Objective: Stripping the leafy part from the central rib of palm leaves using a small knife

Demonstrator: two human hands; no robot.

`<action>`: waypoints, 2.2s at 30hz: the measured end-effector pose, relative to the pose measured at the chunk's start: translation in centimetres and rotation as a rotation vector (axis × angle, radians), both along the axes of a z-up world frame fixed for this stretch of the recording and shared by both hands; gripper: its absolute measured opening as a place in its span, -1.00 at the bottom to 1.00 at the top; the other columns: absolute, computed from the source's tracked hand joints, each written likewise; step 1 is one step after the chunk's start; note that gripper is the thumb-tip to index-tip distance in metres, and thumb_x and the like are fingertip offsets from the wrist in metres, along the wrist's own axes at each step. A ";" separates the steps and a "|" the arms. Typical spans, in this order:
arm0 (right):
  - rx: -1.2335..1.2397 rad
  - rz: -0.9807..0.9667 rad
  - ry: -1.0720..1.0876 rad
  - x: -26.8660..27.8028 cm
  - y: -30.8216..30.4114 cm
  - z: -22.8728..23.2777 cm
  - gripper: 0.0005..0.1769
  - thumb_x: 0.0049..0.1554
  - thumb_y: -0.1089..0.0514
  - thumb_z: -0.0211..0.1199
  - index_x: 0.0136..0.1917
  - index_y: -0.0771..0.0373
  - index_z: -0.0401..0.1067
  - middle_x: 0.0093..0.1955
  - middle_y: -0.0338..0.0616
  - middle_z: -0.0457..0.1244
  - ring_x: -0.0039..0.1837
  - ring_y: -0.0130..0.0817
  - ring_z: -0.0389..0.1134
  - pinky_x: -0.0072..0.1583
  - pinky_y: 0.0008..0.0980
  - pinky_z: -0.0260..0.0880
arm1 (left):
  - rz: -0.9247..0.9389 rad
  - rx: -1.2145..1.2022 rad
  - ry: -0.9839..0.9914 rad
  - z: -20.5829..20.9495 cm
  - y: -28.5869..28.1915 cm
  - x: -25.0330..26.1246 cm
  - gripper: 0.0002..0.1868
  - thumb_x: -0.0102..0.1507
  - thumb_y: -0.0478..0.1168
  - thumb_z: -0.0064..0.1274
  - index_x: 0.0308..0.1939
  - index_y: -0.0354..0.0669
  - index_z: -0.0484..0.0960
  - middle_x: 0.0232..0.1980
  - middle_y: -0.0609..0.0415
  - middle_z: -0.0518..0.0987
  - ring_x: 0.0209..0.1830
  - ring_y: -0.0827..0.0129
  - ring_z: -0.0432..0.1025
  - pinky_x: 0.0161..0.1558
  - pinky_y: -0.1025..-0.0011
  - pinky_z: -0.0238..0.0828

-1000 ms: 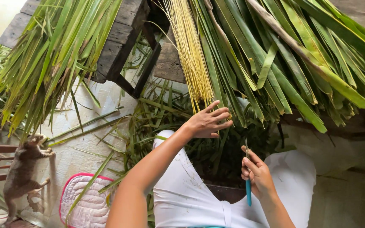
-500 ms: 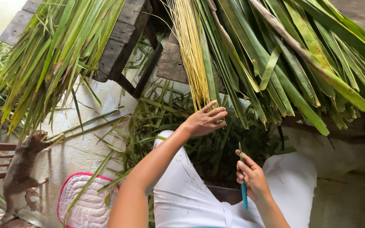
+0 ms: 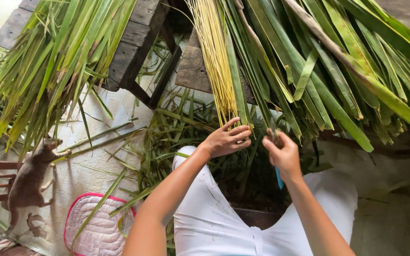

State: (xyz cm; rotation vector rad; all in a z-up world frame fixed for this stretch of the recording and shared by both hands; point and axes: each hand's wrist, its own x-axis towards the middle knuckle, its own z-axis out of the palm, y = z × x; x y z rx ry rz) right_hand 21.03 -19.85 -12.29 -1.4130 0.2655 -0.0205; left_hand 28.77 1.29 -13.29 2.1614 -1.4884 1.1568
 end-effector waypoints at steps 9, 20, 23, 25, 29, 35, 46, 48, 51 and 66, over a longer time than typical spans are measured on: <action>-0.828 0.203 0.167 8.1 3.8 -0.2 -0.16 -0.09 -0.17 0.47 0.43 0.01 0.35 0.12 0.20 0.37 0.18 0.14 0.39 0.16 -0.02 0.44 | 0.056 -0.031 -0.008 0.9 -0.1 -1.3 -0.90 0.27 -0.26 0.03 -0.29 0.13 0.56 -0.19 0.15 0.51 0.03 0.30 0.47 0.33 0.04 0.35; -0.819 0.127 0.173 9.0 2.2 1.1 -0.30 -0.11 -0.03 0.39 0.33 0.01 0.44 0.05 0.13 0.39 0.13 0.08 0.41 0.09 -0.06 0.46 | 0.035 -0.068 0.038 -0.2 -0.6 -0.9 -0.93 0.30 -0.19 0.00 -0.27 0.12 0.56 -0.08 0.16 0.54 0.11 0.31 0.46 0.35 0.05 0.31; -0.817 0.093 0.134 8.4 1.6 2.8 -0.32 -0.10 0.00 0.40 0.32 0.00 0.46 0.05 0.10 0.39 0.12 0.06 0.41 0.07 -0.07 0.47 | 0.017 -0.067 0.007 -0.2 -1.5 -0.3 -0.93 0.30 -0.20 -0.02 -0.24 0.12 0.56 -0.08 0.16 0.54 0.12 0.30 0.45 0.35 0.05 0.31; -0.821 0.069 0.119 7.9 1.2 3.9 -0.35 -0.09 0.03 0.40 0.31 0.02 0.47 0.04 0.11 0.39 0.11 0.08 0.41 0.06 -0.06 0.47 | 0.001 -0.062 -0.013 -0.8 -1.8 0.1 -0.93 0.30 -0.22 -0.03 -0.23 0.11 0.55 -0.11 0.15 0.53 0.11 0.29 0.46 0.34 0.06 0.32; -0.892 0.093 0.156 7.5 -0.2 3.8 -0.33 -0.05 -0.01 0.37 0.35 0.00 0.44 0.03 0.13 0.40 0.09 0.09 0.42 0.05 -0.01 0.47 | -0.012 0.064 0.010 -1.6 -1.5 1.8 -0.89 0.16 -0.27 0.05 -0.32 0.12 0.62 -0.20 0.21 0.57 0.11 0.33 0.46 0.43 0.03 0.23; -0.898 0.098 0.212 7.1 -1.2 2.4 -0.32 -0.06 -0.08 0.38 0.36 -0.09 0.44 -0.03 0.05 0.42 0.08 0.02 0.44 0.04 -0.04 0.48 | 0.031 0.238 -0.056 -0.8 0.7 5.0 -0.84 0.13 -0.25 0.08 -0.26 0.16 0.65 -0.22 0.27 0.61 0.12 0.37 0.45 0.46 0.05 0.13; -0.883 0.106 0.233 7.2 -1.8 1.0 -0.30 -0.08 -0.13 0.38 0.36 -0.15 0.44 -0.01 0.02 0.42 0.10 0.01 0.43 0.05 -0.05 0.47 | -0.063 0.343 0.030 -2.4 0.6 3.4 -0.62 0.21 -0.17 0.02 0.12 0.09 0.56 0.26 0.09 0.48 0.49 0.26 0.20 0.53 0.00 0.02; -0.867 0.110 0.237 7.2 -1.9 0.9 -0.29 -0.09 -0.13 0.38 0.36 -0.11 0.43 -0.01 0.04 0.42 0.11 0.02 0.43 0.05 -0.04 0.46 | -0.051 0.385 -0.022 -3.0 0.3 4.2 -0.77 0.10 -0.17 0.15 -0.17 0.15 0.74 0.12 0.23 0.60 0.46 0.29 0.22 0.57 0.02 -0.09; -0.836 0.099 0.228 7.1 -2.0 1.2 -0.29 -0.10 -0.10 0.41 0.34 -0.08 0.45 -0.04 0.06 0.42 0.09 0.03 0.43 0.03 -0.07 0.47 | 0.037 0.467 -0.037 -3.4 1.1 5.9 -0.69 0.09 -0.14 0.06 -0.10 0.11 0.72 0.18 0.21 0.57 0.49 0.27 0.17 0.58 -0.04 -0.14; -0.783 0.096 0.180 7.1 -2.2 0.5 -0.30 -0.13 -0.03 0.46 0.32 0.01 0.48 0.01 0.16 0.40 0.10 0.10 0.42 0.05 -0.09 0.47 | 0.847 -0.355 1.004 -0.7 1.3 14.1 -0.29 0.29 0.17 -0.03 0.47 0.08 0.25 0.50 -0.14 0.16 0.55 -0.03 0.04 0.45 -0.05 0.01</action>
